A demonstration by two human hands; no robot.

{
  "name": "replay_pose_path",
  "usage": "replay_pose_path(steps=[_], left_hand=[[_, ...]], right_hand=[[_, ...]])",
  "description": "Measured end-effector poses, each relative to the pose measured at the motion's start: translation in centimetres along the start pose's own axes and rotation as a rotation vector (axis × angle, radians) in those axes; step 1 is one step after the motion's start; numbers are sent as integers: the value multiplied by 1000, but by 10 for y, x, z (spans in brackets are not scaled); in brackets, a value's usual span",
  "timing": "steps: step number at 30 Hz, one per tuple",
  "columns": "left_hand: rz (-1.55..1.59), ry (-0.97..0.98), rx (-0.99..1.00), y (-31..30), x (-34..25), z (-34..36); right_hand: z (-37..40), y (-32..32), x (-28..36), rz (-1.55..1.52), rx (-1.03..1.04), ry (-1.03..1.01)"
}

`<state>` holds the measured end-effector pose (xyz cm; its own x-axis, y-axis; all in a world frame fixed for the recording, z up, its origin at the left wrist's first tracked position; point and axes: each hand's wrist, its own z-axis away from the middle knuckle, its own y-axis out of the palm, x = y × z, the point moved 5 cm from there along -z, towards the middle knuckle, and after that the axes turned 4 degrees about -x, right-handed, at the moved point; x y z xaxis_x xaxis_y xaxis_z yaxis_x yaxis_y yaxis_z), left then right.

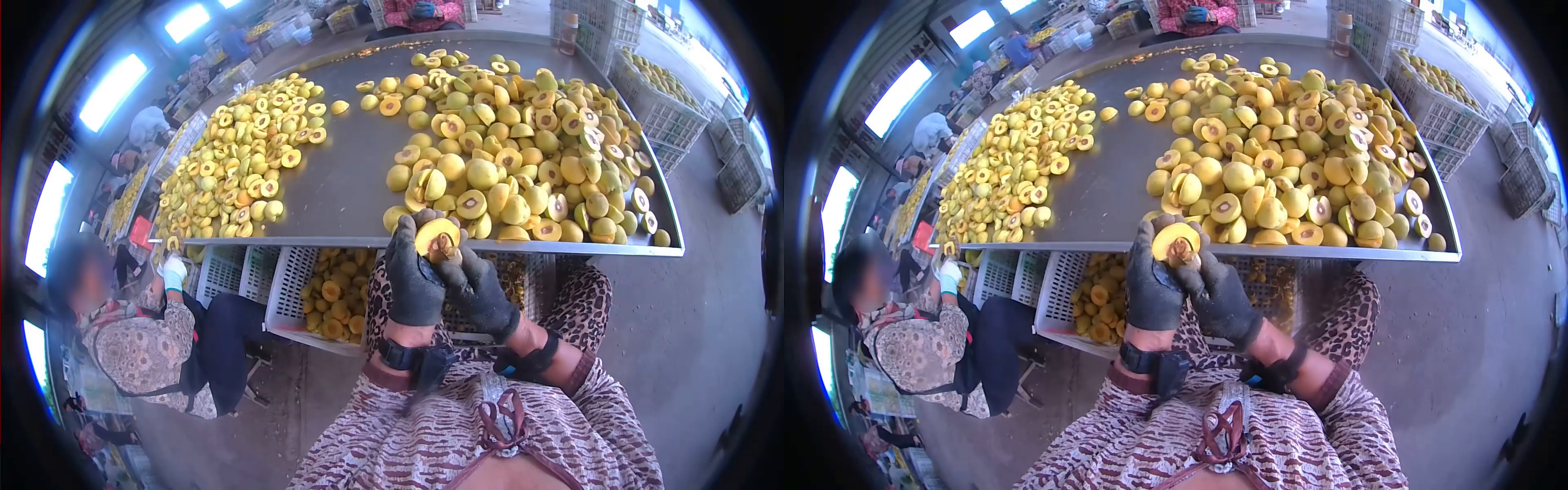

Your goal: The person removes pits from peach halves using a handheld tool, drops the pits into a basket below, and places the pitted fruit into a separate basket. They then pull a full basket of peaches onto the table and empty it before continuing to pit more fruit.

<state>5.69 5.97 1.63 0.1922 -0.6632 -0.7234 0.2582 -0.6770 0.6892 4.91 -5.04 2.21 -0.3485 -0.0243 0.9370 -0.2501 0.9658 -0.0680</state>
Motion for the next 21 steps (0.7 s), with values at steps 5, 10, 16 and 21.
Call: replay_pose_path(steps=[5,10,16,21], left_hand=[[-64,12,-42,-4,6,0],[-249,112,-43,-1,20,0],[-678,262,-69,3,28,-1],[-638,401,125,25,6,11]], right_hand=[[4,-4,-30,74,134,23],[24,-9,-58,-185,192,244],[35,-18,-34,-607,292,713],[42,-25,-48,-808,461,763]])
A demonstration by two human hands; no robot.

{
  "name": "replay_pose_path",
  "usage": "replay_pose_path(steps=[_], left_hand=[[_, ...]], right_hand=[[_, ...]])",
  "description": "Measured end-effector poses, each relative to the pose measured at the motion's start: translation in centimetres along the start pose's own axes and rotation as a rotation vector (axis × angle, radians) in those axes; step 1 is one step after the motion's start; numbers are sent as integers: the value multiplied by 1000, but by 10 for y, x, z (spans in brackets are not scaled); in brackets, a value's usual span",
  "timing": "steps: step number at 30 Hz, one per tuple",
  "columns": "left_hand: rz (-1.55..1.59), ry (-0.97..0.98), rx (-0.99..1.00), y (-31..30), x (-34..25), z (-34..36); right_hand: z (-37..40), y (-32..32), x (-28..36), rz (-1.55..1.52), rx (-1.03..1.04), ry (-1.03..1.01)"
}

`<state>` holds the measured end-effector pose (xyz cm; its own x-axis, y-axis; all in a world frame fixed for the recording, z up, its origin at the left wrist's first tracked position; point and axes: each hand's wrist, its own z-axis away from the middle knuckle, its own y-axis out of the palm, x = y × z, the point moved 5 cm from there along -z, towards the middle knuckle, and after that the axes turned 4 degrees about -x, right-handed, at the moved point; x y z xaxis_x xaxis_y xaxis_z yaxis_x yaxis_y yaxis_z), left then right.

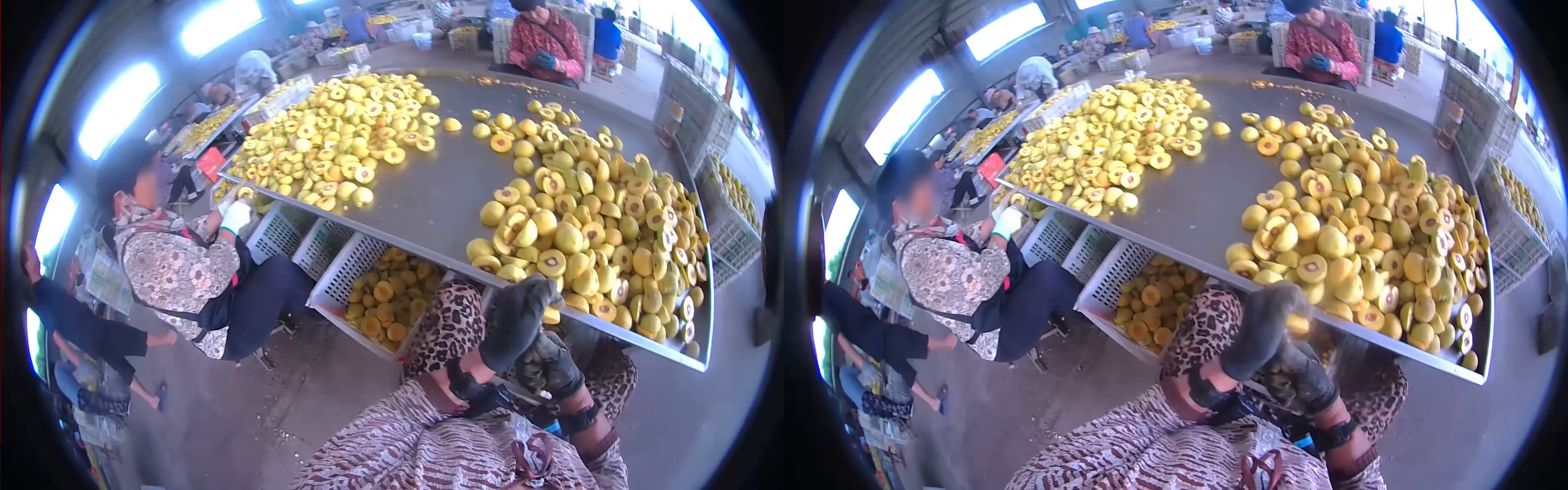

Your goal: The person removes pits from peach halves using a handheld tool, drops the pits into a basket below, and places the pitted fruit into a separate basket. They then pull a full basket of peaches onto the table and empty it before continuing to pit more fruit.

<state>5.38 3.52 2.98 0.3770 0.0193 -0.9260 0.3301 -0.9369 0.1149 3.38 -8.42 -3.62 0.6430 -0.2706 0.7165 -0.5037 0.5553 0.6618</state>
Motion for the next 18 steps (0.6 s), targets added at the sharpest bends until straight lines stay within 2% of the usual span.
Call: replay_pose_path(steps=[2,4,6,8,10,11,12,14,15,16,18], left_hand=[[143,-38,114,1,-8,-1],[264,-92,195,-1,-17,-2],[300,-58,280,-2,-25,-4],[300,-59,281,-5,-24,-1],[343,-85,311,-9,-28,0],[359,-81,304,-9,-27,1],[366,-87,312,-9,-25,0],[417,-106,336,-10,-23,-2],[422,-110,341,-12,-23,-3],[524,-221,230,-19,-19,-3],[711,-434,18,-37,-12,-10]], right_hand=[[0,3,3,24,63,19],[1,16,6,32,18,31],[-3,20,10,169,22,-139],[-3,17,6,161,25,-82],[-3,18,10,399,2,-114],[2,14,8,472,-14,-23],[2,13,11,469,-26,-24],[-4,20,25,662,101,-181],[-3,25,29,616,53,-199],[-1,22,29,612,43,-194],[-1,17,25,870,74,-115]])
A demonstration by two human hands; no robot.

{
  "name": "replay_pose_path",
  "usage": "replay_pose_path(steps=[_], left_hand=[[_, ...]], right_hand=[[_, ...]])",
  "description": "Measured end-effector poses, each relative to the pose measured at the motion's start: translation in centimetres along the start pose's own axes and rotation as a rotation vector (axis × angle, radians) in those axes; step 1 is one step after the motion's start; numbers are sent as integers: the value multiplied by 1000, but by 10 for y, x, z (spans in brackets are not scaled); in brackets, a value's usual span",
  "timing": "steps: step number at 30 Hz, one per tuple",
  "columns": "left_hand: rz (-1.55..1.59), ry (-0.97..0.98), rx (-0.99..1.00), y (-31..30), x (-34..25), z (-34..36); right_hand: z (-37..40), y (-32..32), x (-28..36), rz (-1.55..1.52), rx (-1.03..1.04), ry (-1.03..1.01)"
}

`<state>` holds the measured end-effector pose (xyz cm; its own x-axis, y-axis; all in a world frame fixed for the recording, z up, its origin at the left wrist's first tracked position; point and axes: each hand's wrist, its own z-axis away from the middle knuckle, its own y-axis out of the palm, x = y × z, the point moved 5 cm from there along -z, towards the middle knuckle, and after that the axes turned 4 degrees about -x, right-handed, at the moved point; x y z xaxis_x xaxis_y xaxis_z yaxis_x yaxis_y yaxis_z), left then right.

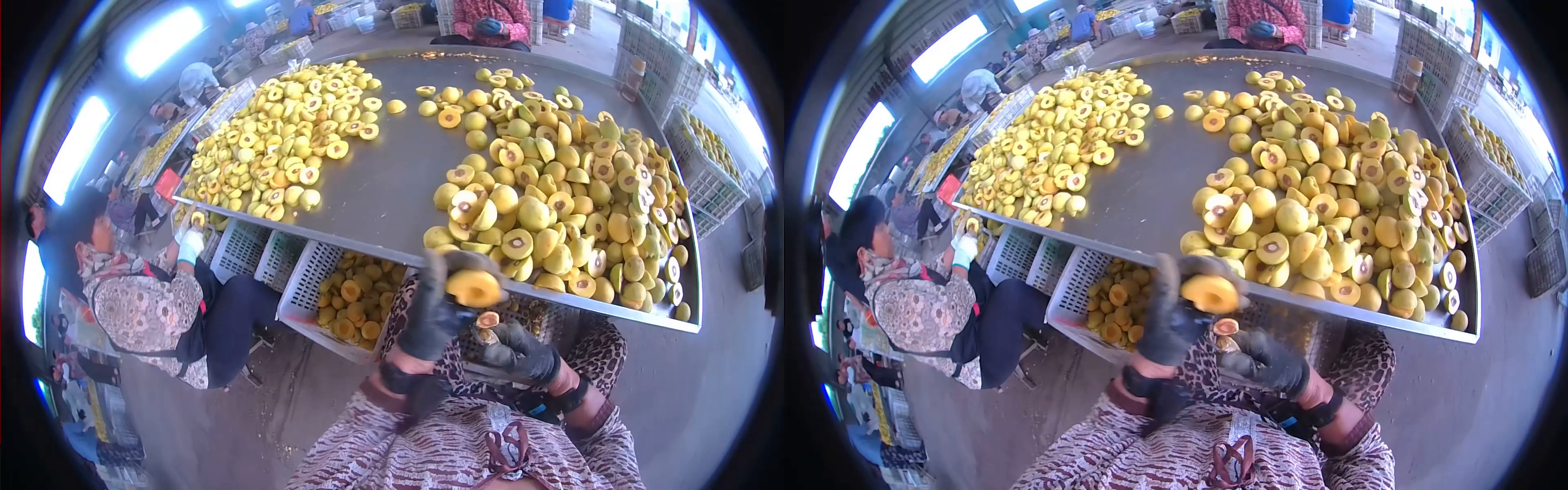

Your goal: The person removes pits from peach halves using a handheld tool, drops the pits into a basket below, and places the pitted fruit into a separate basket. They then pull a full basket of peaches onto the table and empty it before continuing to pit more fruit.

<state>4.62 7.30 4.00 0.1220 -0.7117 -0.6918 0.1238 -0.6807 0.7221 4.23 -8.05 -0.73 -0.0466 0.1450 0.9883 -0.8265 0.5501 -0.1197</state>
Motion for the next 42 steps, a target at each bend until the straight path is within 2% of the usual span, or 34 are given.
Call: replay_pose_path(steps=[1,2,4,5,6,7,8,9,11,12,13,14,16,17,18,20,21,22,23,24,25,26,27,28,30,32,34,38,40,42], left_hand=[[-2,13,-24,-21,-11,-6],[-2,29,-50,-51,-24,-13],[-356,90,-250,-112,-58,-23],[-357,85,-245,-140,-58,-35],[-1231,434,-383,-163,-70,-47],[-2102,805,-487,-157,-75,-59],[-1835,738,-397,-149,-69,-79],[-1569,651,-310,-137,-54,-99],[-1411,533,-211,-106,-24,-139],[-1480,515,-154,-90,-8,-155],[-1582,366,-31,-86,8,-171],[-1722,307,-30,-87,22,-182],[-1370,353,90,-92,15,-194],[-1162,397,-31,-95,9,-187],[-940,280,-72,-106,8,-186],[-444,140,-108,-80,-7,-142],[-456,129,-115,-70,-12,-122],[-302,112,-35,-55,-12,-104],[-144,93,43,-46,-8,-88],[-150,84,40,-45,-1,-75],[-51,48,-20,-47,6,-64],[49,10,-80,-49,11,-52],[103,-83,33,-27,11,-35],[100,-94,36,-18,13,-26],[132,-36,16,-8,15,-15],[138,-60,48,-4,18,-13],[35,51,-16,-7,20,-12],[-22,108,-64,-3,28,-8],[-355,317,-59,-4,26,-8],[-365,332,-84,-7,26,-7]], right_hand=[[2,-3,-6,-1,-10,2],[4,-8,-21,-136,-80,76],[4,-22,-52,-407,-218,213],[-3,-37,-55,503,-226,154],[-2,-35,-70,505,-226,156],[-2,-36,-79,518,-334,50],[1,-40,-80,530,-438,-51],[-2,-38,-53,385,-454,46],[-10,-33,-35,344,-460,10],[-12,-34,-27,300,-472,-41],[-11,-32,-27,162,-474,-88],[-4,-35,-28,179,-484,-87],[7,-41,-33,213,-450,-1],[12,-42,-30,104,-433,53],[11,-43,-24,99,-446,48],[7,-38,-12,-92,-532,-9],[0,-34,-5,-116,-489,16],[-11,-29,-2,-129,-487,22],[-21,-24,5,-55,-499,-90],[-29,-20,13,21,-514,-204],[-36,-19,15,12,-519,-203],[-40,-19,20,136,-552,-243],[-43,-17,25,263,-585,-280],[-47,-15,27,259,-595,-274],[-46,-16,30,64,-719,-349],[-42,-16,26,81,-744,-391],[-39,-14,23,59,-648,-350],[-38,-7,4,-106,-640,-205],[-36,-6,4,-32,-662,-295],[-37,-6,0,-11,-647,-319]])
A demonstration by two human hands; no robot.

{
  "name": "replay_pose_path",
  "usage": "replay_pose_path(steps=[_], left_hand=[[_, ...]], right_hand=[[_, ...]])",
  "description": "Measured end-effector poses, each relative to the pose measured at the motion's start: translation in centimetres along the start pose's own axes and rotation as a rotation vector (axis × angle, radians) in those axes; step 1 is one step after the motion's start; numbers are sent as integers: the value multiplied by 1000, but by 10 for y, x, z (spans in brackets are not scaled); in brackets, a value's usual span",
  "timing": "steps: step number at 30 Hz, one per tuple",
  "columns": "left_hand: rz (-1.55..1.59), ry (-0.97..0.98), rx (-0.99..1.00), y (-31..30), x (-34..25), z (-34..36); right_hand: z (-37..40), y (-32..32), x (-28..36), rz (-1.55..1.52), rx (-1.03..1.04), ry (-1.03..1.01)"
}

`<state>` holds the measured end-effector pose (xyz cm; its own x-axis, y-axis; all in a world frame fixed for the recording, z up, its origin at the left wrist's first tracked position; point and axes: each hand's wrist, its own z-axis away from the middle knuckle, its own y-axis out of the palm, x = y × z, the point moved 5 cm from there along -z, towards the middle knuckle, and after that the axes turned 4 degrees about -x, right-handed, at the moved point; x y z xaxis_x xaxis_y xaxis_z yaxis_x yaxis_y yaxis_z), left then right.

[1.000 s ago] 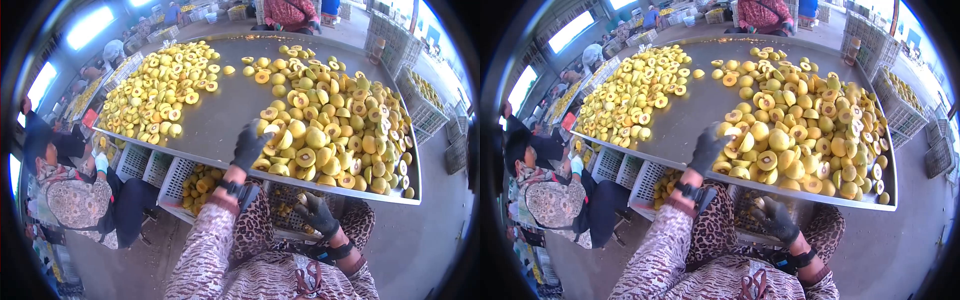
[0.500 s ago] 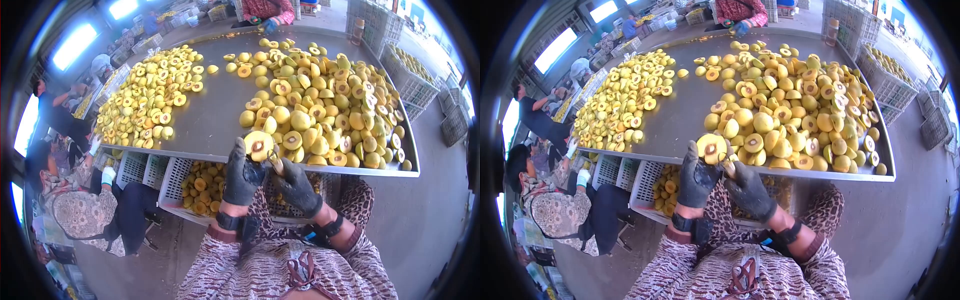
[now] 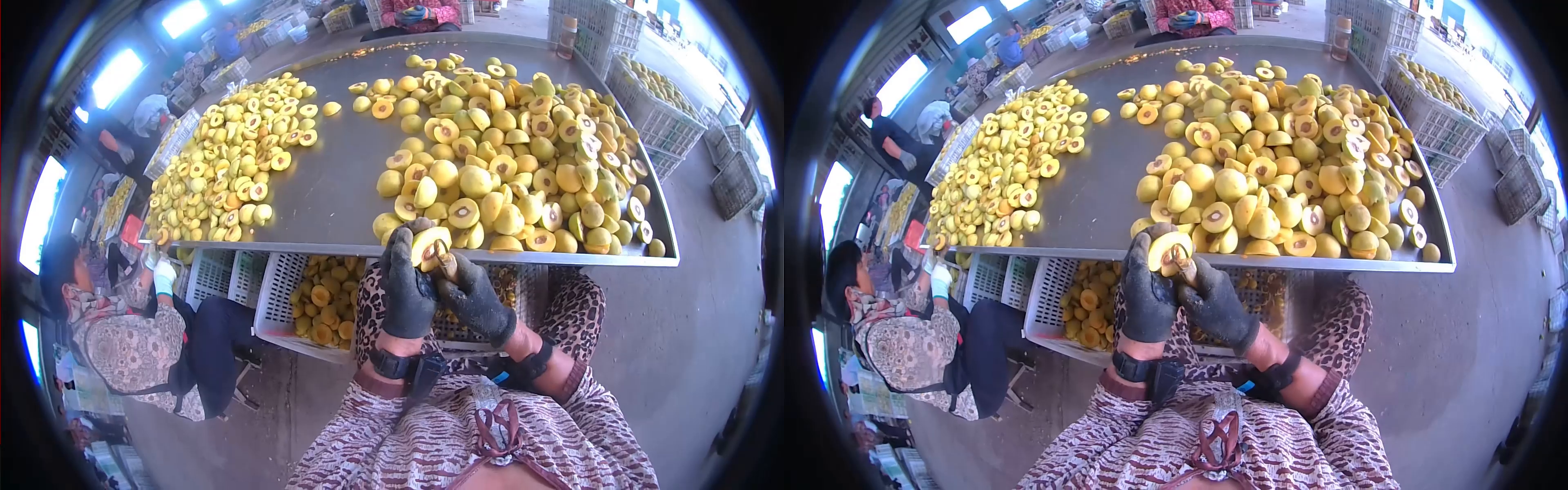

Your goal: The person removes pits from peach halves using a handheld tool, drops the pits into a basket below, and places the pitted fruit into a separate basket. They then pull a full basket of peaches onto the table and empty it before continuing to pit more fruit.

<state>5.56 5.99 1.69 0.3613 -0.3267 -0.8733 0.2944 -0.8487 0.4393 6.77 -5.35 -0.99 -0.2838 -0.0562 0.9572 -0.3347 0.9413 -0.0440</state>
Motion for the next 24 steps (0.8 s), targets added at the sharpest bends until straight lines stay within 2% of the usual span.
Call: replay_pose_path(steps=[3,5,7,8,9,10,11,12,13,14,15,17,18,19,20,22,23,24], left_hand=[[-140,56,30,-4,0,0],[267,-235,-50,-16,25,-5],[289,-281,-15,-11,23,-3],[310,-315,15,-8,18,-2],[9,-90,77,0,1,2],[-694,430,248,4,-22,6],[-468,326,286,7,-21,1],[-613,578,368,2,-22,-1],[-363,274,336,4,-31,-4],[-92,-43,308,12,-35,-1],[-91,-46,307,7,-35,-3],[-363,180,342,0,-39,2],[293,-347,137,-5,-18,9],[463,-427,134,-10,-9,14],[630,-502,126,-17,2,17],[470,-310,155,-20,6,18],[546,-518,117,-21,16,12],[554,-530,121,-17,20,13]], right_hand=[[0,1,-3,76,19,-19],[-3,2,-7,142,25,-17],[-3,5,-13,44,48,-36],[-1,0,-18,-4,21,65],[0,0,-25,-67,17,144],[0,-5,-50,-137,-53,194],[-4,-8,-41,-304,-32,352],[-10,-7,-19,-470,17,412],[-11,-8,14,-382,22,465],[-12,-10,5,-367,42,487],[-13,-9,10,-328,61,484],[-8,-9,20,-252,54,430],[-4,-8,19,-209,42,372],[-4,-6,20,18,-20,166],[2,-10,24,111,-28,179],[8,-3,4,93,13,239],[9,-1,-4,105,0,246],[10,0,-6,133,-18,207]])
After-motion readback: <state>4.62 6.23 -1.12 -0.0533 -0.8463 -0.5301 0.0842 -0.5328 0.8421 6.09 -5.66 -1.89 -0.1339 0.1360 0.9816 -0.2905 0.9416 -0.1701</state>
